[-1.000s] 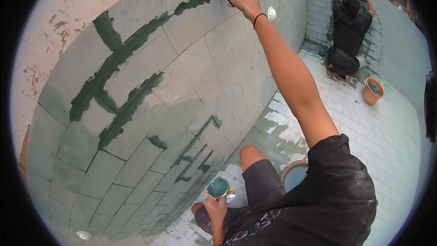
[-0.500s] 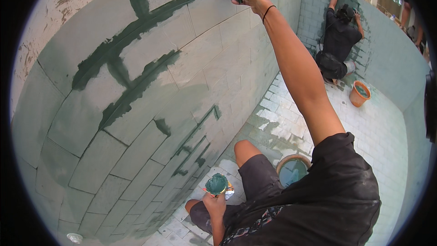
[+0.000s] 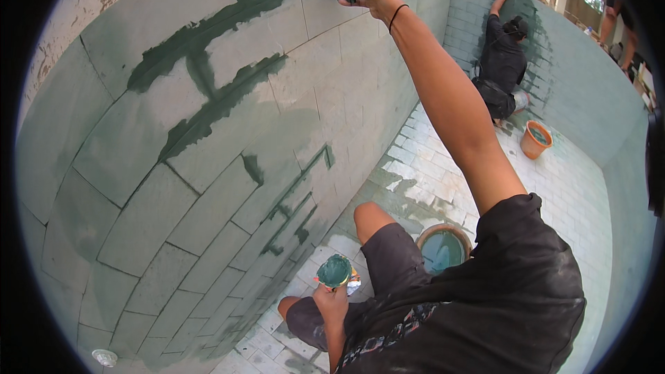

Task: The person applies green grout into the joints of a tiled wall using a handheld scraper and a container of the paste.

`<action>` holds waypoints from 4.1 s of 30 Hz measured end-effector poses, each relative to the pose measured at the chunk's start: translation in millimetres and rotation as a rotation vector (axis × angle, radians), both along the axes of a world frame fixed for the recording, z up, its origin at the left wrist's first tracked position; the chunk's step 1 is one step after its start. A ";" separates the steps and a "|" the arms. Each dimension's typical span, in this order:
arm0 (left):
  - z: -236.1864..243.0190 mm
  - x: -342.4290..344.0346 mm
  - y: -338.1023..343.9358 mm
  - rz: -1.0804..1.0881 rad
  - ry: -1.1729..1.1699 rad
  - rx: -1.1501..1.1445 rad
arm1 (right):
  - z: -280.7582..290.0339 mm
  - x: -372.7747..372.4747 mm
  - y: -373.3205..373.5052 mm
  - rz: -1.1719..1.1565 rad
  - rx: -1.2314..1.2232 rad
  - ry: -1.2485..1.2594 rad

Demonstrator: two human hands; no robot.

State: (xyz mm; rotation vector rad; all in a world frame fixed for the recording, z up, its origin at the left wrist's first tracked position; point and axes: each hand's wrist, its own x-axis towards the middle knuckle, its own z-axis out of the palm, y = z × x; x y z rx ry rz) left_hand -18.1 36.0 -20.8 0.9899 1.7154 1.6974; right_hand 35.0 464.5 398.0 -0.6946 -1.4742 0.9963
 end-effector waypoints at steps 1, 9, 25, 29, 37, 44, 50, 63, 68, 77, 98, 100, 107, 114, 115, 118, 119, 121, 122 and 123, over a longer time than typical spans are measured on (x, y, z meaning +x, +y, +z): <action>1.4 2.7 1.2 0.011 -0.001 0.019 | 0.3 -0.1 -2.2 -0.002 0.006 -0.004; -11.2 7.9 -5.2 0.027 0.019 0.042 | -0.5 -8.3 -33.5 -0.051 0.047 -0.093; 16.7 17.2 -7.3 0.145 0.163 -0.096 | -30.8 48.7 54.4 0.256 0.456 0.141; 19.5 20.9 3.3 0.200 0.126 -0.071 | 5.5 42.4 84.2 -0.224 1.139 -0.091; 38.1 34.4 28.0 0.194 0.211 -0.114 | 41.0 31.6 118.0 -0.221 1.394 -0.243; 45.7 35.5 40.9 0.196 0.265 -0.122 | 52.4 29.8 106.0 0.096 1.252 -0.312; 50.4 37.2 43.0 0.184 0.244 -0.190 | 51.1 29.8 124.0 -0.116 1.435 -0.316; 41.9 36.4 33.2 0.177 0.194 -0.199 | 48.5 27.5 98.2 -0.019 1.282 -0.272; 41.8 35.8 34.3 0.208 0.195 -0.137 | 47.3 35.8 116.2 -0.073 1.348 -0.340; 41.2 38.8 34.7 0.207 0.197 -0.187 | 26.9 28.1 102.3 -0.126 1.401 -0.310; 24.2 33.4 28.6 0.134 0.208 -0.243 | -0.7 43.0 100.9 -0.145 1.339 -0.362; 24.0 35.3 29.3 0.150 0.229 -0.233 | -1.8 35.5 89.2 -0.051 1.366 -0.341; 1.7 30.8 28.3 0.194 0.181 -0.134 | -6.5 36.5 113.1 -0.151 1.387 -0.396; 28.9 35.6 28.0 0.185 0.246 -0.245 | -19.8 31.7 115.1 -0.348 1.447 -0.385; 22.1 33.4 25.5 0.183 0.212 -0.238 | -21.3 24.7 109.0 -0.271 1.425 -0.354; 20.7 33.3 28.6 0.160 0.178 -0.224 | -23.3 35.0 123.1 -0.390 1.439 -0.391; 24.1 35.0 30.1 0.161 0.176 -0.225 | -20.4 37.3 120.5 -0.443 1.446 -0.394; 34.5 37.4 33.4 0.165 0.176 -0.206 | -19.6 43.7 113.2 -0.412 1.242 -0.281; 39.9 37.7 35.3 0.171 0.175 -0.199 | -16.3 46.9 102.4 -0.392 1.137 -0.224; 41.7 36.9 37.7 0.164 0.170 -0.181 | -10.5 45.1 89.0 -0.366 1.063 -0.196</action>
